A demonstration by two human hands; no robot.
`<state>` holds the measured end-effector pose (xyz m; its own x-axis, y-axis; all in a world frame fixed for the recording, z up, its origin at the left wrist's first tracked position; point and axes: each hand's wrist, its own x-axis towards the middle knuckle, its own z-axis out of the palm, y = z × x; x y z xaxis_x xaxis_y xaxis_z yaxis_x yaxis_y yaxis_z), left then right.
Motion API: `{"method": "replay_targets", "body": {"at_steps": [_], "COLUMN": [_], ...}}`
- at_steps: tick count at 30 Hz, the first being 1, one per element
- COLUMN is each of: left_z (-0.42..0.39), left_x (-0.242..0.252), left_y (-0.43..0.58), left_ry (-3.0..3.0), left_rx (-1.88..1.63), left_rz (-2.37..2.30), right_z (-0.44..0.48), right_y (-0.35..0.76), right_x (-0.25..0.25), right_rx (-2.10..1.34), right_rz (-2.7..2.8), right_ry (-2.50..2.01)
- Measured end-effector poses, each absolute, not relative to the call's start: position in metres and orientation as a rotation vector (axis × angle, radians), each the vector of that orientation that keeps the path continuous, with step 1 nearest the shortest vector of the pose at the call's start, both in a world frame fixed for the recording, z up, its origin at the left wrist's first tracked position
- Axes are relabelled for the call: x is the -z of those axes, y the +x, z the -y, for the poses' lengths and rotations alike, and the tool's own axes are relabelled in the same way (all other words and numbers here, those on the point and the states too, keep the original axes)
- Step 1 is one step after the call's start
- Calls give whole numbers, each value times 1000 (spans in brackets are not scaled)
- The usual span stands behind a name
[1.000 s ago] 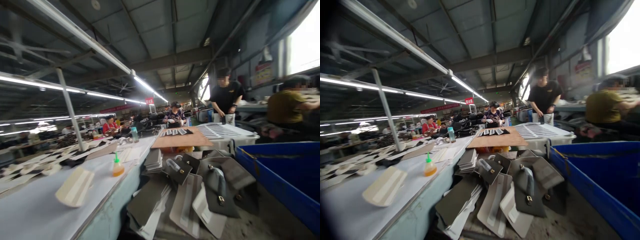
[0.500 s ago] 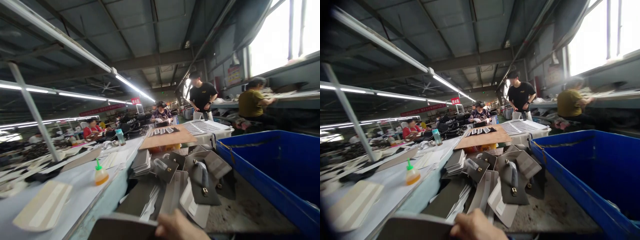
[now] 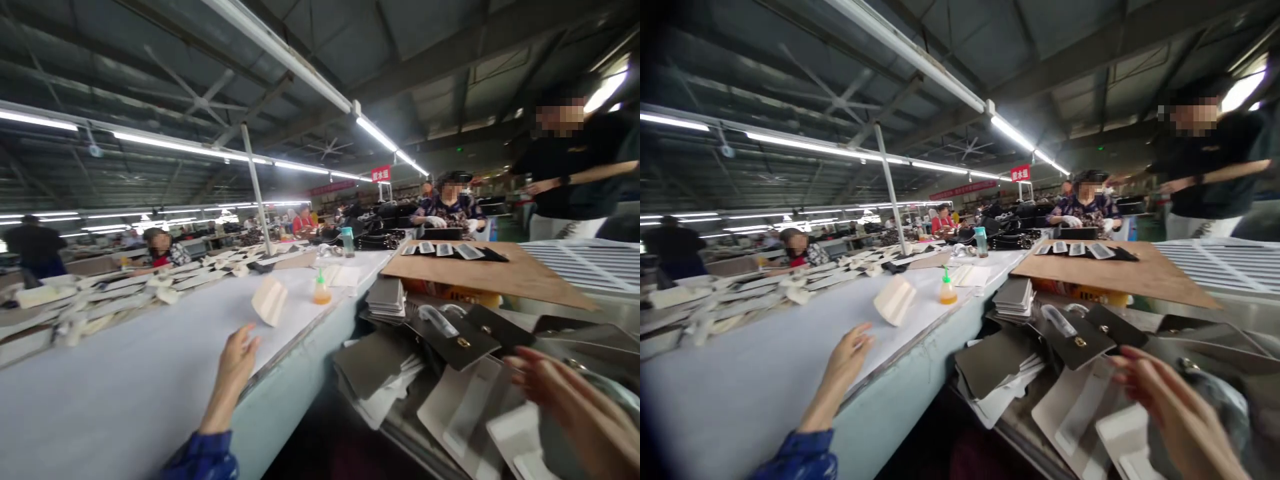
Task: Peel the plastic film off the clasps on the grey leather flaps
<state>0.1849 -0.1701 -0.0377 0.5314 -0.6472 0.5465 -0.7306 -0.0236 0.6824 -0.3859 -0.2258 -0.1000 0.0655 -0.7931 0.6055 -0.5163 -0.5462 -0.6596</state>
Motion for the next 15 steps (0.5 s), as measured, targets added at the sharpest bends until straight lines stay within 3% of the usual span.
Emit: {"method": "replay_targets", "body": {"at_steps": [7,15], "left_z": [269,304], "left_x": [34,44], "left_y": [179,197], "left_ry": [1932,1985], "left_rx": [-143,-94], "left_rz": [1117,1124], "right_z": [264,257], "right_y": [-225,-160], "right_x": [136,153], "right_rx": [978,878], "right_rz": [-1111,-1432], "right_ry": [-2430,-2502]}}
